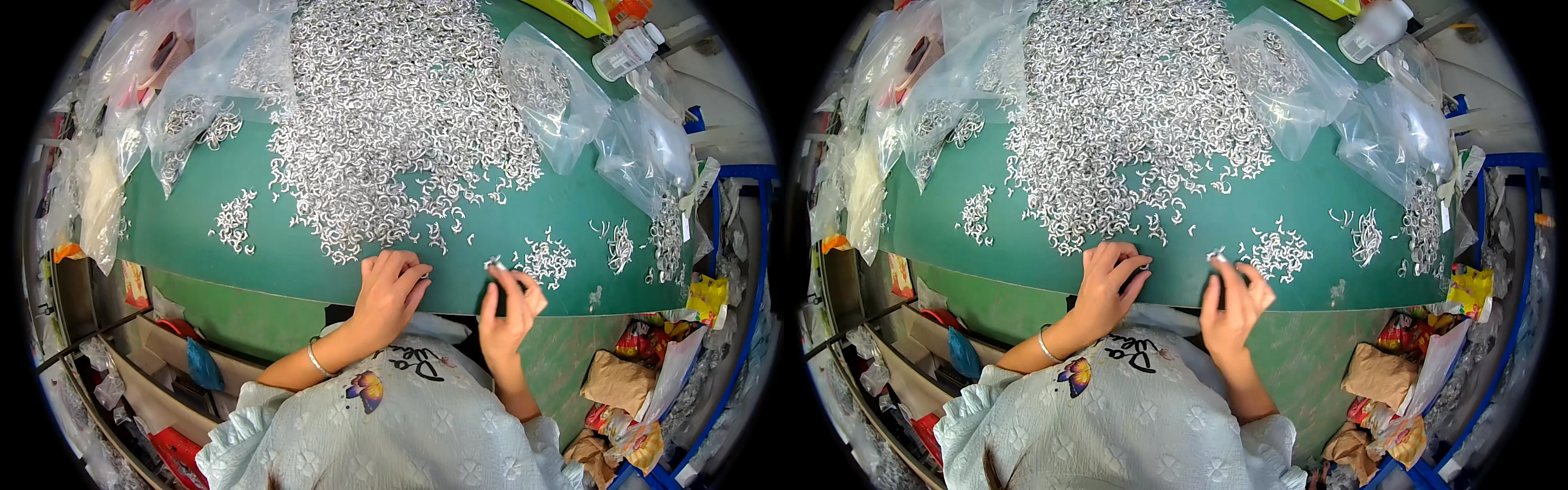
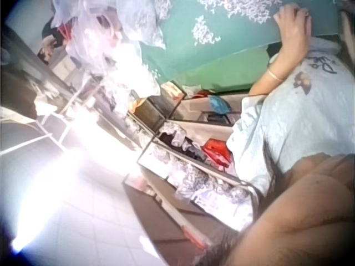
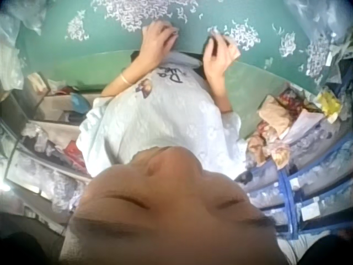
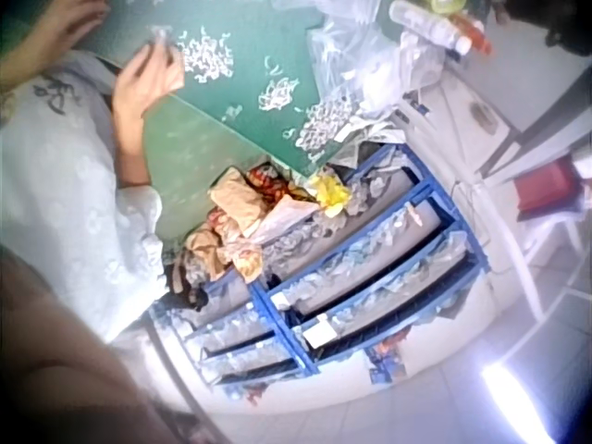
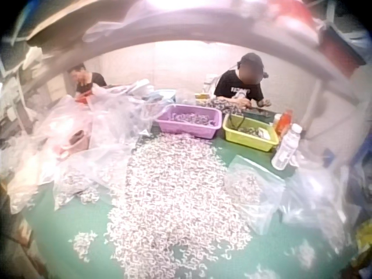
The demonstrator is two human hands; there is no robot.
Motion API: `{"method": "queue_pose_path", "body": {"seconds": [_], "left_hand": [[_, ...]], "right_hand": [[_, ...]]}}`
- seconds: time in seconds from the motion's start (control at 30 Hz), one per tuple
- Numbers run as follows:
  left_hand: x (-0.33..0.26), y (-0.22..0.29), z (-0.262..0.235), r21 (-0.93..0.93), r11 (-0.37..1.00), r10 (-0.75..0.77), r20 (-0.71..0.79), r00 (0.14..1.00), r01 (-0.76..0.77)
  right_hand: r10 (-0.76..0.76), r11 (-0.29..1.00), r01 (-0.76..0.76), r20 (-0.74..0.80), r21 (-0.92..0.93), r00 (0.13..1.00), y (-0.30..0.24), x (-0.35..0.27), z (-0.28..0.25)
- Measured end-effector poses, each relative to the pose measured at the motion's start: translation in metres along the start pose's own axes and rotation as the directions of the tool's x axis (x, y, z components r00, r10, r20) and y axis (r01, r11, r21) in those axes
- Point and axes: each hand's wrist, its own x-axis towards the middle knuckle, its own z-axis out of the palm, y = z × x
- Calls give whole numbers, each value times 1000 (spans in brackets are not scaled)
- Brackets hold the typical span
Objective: The person sorts small C-shaped metal parts by hand on a green workbench, arranging them into piles and reaching into plastic bags to retrieve more items.
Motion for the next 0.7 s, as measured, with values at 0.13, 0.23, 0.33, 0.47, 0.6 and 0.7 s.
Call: {"method": "queue_pose_path", "body": {"seconds": [0.13,0.23,0.33,0.47,0.6,0.7], "left_hand": [[0,0,1,-7,1000,10,9,1000,-10],[1,0,3,-12,1000,16,-1,1000,-16],[3,1,3,-16,1000,25,11,1000,-24],[2,2,-1,13,1000,15,-9,1000,-15],[14,5,2,58,998,30,-27,999,-28],[18,5,8,119,990,72,7,997,-73]], "right_hand": [[2,999,0,-38,35,999,6,1,-1],[-39,992,19,161,122,986,-18,19,5],[-68,996,53,230,71,971,-16,19,14],[53,997,-43,157,-64,986,-3,12,5],[28,999,-30,138,12,990,-13,15,6],[-82,991,54,235,121,969,-20,22,16]]}}
